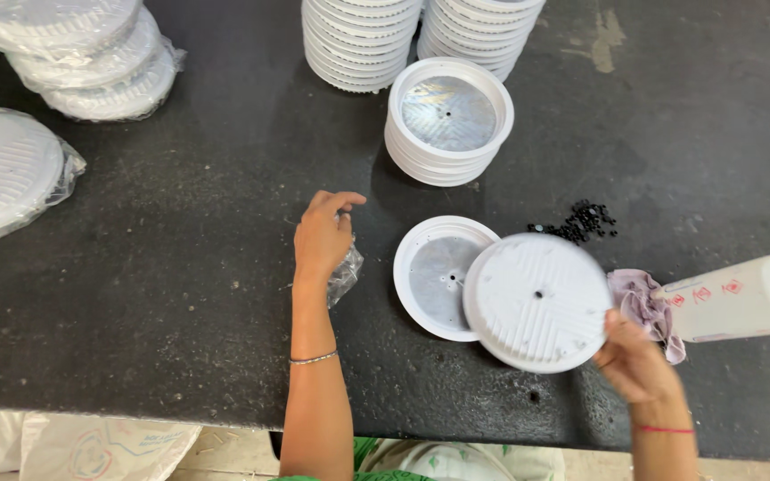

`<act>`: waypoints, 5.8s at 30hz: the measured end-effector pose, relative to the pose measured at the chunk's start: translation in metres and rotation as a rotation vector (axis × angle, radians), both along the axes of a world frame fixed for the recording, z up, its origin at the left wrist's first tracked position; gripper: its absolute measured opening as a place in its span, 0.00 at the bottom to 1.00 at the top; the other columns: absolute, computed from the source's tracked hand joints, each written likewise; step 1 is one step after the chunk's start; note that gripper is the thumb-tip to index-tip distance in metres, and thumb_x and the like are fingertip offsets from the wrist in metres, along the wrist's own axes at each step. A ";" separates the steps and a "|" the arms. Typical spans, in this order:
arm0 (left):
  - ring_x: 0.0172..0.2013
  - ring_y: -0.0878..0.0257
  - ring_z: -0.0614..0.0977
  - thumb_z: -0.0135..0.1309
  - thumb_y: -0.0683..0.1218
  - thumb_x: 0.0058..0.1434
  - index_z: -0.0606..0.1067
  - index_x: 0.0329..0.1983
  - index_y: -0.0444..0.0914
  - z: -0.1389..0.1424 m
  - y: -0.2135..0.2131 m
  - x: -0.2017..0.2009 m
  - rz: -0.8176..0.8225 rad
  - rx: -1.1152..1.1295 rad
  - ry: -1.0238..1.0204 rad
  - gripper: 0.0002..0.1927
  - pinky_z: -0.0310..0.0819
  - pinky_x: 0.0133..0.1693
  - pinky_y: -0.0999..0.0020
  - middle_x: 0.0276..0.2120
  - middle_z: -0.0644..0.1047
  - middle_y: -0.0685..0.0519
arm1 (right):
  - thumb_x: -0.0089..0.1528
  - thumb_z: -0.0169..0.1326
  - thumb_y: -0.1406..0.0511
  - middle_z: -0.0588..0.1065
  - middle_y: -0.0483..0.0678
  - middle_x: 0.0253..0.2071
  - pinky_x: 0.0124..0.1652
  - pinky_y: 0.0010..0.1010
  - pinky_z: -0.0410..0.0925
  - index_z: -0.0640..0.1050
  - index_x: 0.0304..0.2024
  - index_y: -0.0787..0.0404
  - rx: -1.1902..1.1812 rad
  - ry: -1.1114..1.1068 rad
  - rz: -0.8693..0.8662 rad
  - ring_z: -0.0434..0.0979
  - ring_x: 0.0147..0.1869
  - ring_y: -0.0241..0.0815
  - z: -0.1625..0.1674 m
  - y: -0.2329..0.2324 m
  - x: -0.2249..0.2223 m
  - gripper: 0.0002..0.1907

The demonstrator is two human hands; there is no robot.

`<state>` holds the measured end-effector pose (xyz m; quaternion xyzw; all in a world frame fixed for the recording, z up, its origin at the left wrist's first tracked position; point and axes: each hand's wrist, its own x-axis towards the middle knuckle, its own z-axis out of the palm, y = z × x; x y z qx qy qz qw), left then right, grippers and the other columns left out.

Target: The person wipes the mesh surface of white plastic filter discs with a cloth, wraps each disc in clear plastic film, and stacks the wrapped discs on the work table. They handle the discs one at a time, pressing the plastic around the rim before adding each disc to a stack.

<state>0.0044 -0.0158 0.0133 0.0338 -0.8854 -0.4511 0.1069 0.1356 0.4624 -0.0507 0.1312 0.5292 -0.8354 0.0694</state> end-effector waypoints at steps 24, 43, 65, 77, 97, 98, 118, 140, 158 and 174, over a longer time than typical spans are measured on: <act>0.39 0.56 0.83 0.56 0.39 0.60 0.80 0.45 0.46 0.004 0.005 -0.008 0.000 0.141 0.031 0.12 0.75 0.42 0.60 0.38 0.80 0.56 | 0.64 0.55 0.70 0.80 0.52 0.42 0.47 0.42 0.70 0.77 0.47 0.61 1.772 1.222 0.081 0.80 0.48 0.54 0.116 -0.198 -0.231 0.08; 0.32 0.60 0.80 0.59 0.40 0.58 0.81 0.46 0.47 -0.001 0.000 -0.007 -0.055 0.116 0.030 0.13 0.74 0.37 0.63 0.36 0.80 0.58 | 0.67 0.58 0.71 0.76 0.56 0.61 0.58 0.42 0.71 0.77 0.60 0.63 1.437 1.057 0.026 0.77 0.62 0.58 0.150 -0.196 -0.115 0.18; 0.37 0.57 0.83 0.62 0.42 0.59 0.81 0.43 0.48 -0.017 0.008 -0.010 -0.029 -0.043 0.093 0.10 0.75 0.39 0.60 0.36 0.80 0.58 | 0.57 0.58 0.74 0.75 0.49 0.62 0.66 0.47 0.65 0.78 0.56 0.61 1.281 0.903 0.212 0.73 0.68 0.52 0.056 -0.233 0.082 0.23; 0.31 0.58 0.79 0.61 0.41 0.59 0.82 0.45 0.48 -0.003 0.007 -0.008 -0.038 -0.048 0.026 0.12 0.73 0.37 0.61 0.35 0.79 0.58 | 0.59 0.54 0.74 0.77 0.46 0.60 0.67 0.44 0.64 0.78 0.52 0.59 1.449 0.869 0.118 0.74 0.68 0.49 0.052 -0.232 0.021 0.18; 0.25 0.69 0.67 0.59 0.55 0.66 0.80 0.33 0.30 -0.034 0.026 -0.020 -0.310 0.221 -0.343 0.21 0.61 0.29 0.68 0.21 0.71 0.56 | 0.64 0.58 0.68 0.77 0.51 0.38 0.38 0.34 0.71 0.82 0.50 0.62 1.283 0.362 -0.312 0.79 0.36 0.44 0.032 -0.138 -0.058 0.12; 0.26 0.69 0.67 0.58 0.54 0.67 0.80 0.34 0.30 -0.031 0.027 -0.019 -0.315 0.238 -0.341 0.20 0.62 0.30 0.68 0.22 0.72 0.55 | 0.64 0.58 0.68 0.77 0.52 0.39 0.38 0.35 0.71 0.82 0.50 0.62 1.316 0.389 -0.310 0.79 0.36 0.46 0.032 -0.133 -0.064 0.12; 0.34 0.65 0.82 0.56 0.52 0.65 0.81 0.46 0.34 -0.023 0.034 -0.016 -0.341 0.252 -0.306 0.17 0.74 0.39 0.68 0.33 0.84 0.50 | 0.60 0.65 0.65 0.78 0.52 0.36 0.36 0.36 0.71 0.83 0.44 0.64 1.400 0.385 -0.273 0.81 0.35 0.47 0.029 -0.119 -0.068 0.12; 0.35 0.65 0.81 0.57 0.53 0.63 0.82 0.44 0.35 -0.033 0.041 -0.021 -0.370 0.267 -0.267 0.17 0.75 0.40 0.66 0.33 0.83 0.51 | 0.60 0.61 0.65 0.80 0.45 0.43 0.41 0.35 0.73 0.84 0.45 0.54 1.385 0.662 0.106 0.81 0.43 0.46 0.092 -0.216 -0.041 0.11; 0.33 0.63 0.82 0.57 0.54 0.62 0.82 0.44 0.36 -0.027 0.042 -0.019 -0.364 0.241 -0.260 0.18 0.75 0.38 0.66 0.32 0.83 0.50 | 0.60 0.58 0.71 0.79 0.46 0.50 0.46 0.35 0.73 0.83 0.51 0.55 1.460 0.764 0.180 0.80 0.49 0.48 0.091 -0.211 -0.030 0.17; 0.34 0.64 0.83 0.56 0.58 0.64 0.82 0.47 0.37 -0.021 0.046 -0.018 -0.315 0.231 -0.238 0.21 0.75 0.38 0.67 0.33 0.84 0.50 | 0.51 0.51 0.76 0.72 0.50 0.64 0.63 0.42 0.62 0.84 0.49 0.47 1.583 0.851 0.346 0.69 0.67 0.55 0.098 -0.189 -0.063 0.27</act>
